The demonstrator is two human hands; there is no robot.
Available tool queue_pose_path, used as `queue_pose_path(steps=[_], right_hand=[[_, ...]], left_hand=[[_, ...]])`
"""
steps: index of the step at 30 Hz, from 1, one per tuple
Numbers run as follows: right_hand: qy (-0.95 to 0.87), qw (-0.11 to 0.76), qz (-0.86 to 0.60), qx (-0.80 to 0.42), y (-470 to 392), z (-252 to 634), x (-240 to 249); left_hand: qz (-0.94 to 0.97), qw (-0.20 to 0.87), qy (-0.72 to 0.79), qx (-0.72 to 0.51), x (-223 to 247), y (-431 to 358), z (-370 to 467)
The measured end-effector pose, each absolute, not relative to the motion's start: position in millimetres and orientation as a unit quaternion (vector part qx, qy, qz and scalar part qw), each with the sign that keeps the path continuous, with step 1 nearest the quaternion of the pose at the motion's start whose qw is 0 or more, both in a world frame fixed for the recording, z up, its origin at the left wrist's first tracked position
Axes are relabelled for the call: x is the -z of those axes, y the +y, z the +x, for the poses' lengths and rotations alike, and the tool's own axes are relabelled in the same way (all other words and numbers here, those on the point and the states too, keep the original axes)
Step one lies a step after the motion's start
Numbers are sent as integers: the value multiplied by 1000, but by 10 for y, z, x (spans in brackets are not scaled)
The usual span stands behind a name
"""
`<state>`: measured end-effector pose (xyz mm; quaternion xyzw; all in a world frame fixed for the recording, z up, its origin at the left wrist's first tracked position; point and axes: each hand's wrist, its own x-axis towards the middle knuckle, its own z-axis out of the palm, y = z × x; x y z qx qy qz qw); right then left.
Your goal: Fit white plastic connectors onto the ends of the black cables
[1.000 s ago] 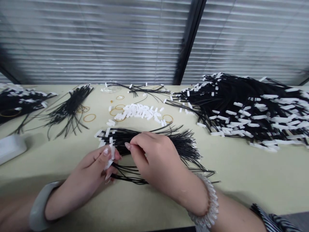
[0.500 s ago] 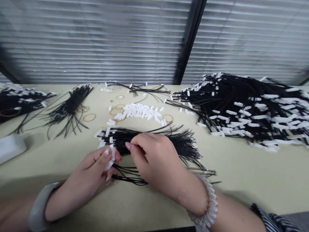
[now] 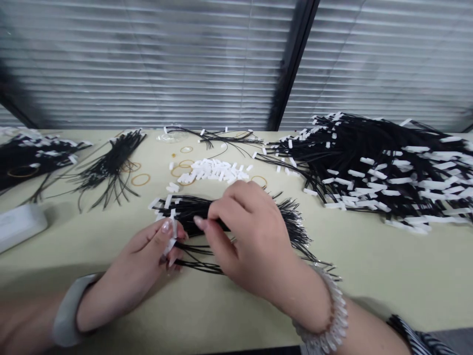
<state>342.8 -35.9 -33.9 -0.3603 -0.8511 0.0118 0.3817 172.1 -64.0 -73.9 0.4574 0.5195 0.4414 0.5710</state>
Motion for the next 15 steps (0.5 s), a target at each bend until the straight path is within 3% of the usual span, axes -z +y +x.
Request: queue_pose_path(steps=[4, 6, 12, 15], right_hand=[[-925, 204, -321, -28, -375, 3444, 393], [-933, 159, -324, 9, -358, 3450, 423], [-919, 94, -375, 78, -301, 3513, 410], [-895, 125, -407, 131, -271, 3575, 382]], left_hand=[[442, 566, 518, -464, 738, -622, 1713], [435, 570, 518, -467, 739, -622, 1709], [415, 579, 518, -474, 738, -616, 1716], [401, 581, 523, -478, 725, -607, 1722]])
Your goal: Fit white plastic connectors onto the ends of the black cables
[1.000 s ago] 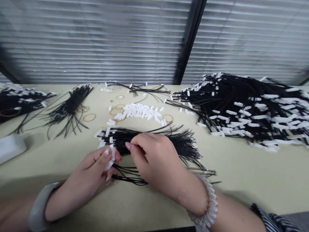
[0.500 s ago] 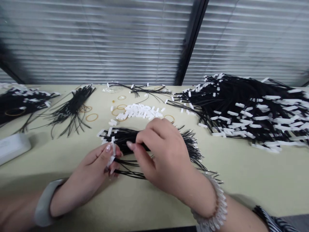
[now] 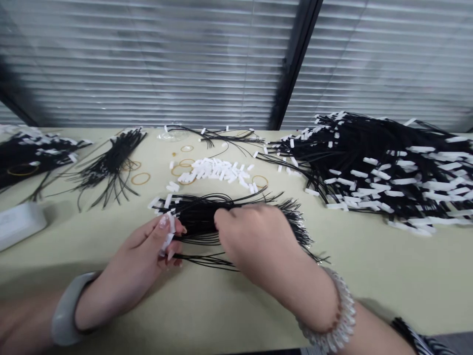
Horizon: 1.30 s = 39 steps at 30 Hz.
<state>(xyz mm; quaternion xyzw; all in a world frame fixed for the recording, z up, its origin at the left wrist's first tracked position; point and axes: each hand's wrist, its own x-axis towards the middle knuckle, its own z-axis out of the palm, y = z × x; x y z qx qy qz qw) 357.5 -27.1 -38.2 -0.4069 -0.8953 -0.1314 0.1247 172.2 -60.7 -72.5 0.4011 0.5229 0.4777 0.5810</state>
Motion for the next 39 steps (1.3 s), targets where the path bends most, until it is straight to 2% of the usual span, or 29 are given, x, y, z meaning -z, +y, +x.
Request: queue_pose_path(steps=[2, 4, 6, 9, 12, 14, 18, 21, 25, 39], right_hand=[[-852, 203, -451, 169, -251, 3629, 339], [-805, 319, -475, 156, -243, 3679, 271], [-755, 452, -473, 51, -249, 3707, 190], [-628, 633, -419, -171, -264, 3706, 96], [-549, 707, -368, -253, -263, 3680, 92], [-599, 648, -385, -270, -265, 3648, 137], [-753, 439, -435, -226, -307, 3549, 241], [-805, 368, -427, -187, -346, 3492, 276], [-818, 326, -434, -191, -353, 3465, 303], [-836, 277, -422, -215, -330, 3384, 379]], left_hand=[[394, 583, 526, -478, 721, -606, 1722], [393, 586, 524, -477, 721, -609, 1721], [397, 588, 520, -476, 720, -614, 1723], [406, 588, 515, -474, 712, -622, 1731], [414, 586, 517, -467, 707, -628, 1737], [425, 584, 516, -461, 709, -632, 1735], [456, 564, 527, -443, 713, -640, 1725], [473, 550, 533, -435, 716, -641, 1718], [488, 543, 531, -430, 728, -643, 1708], [528, 540, 530, -386, 688, -694, 1723]])
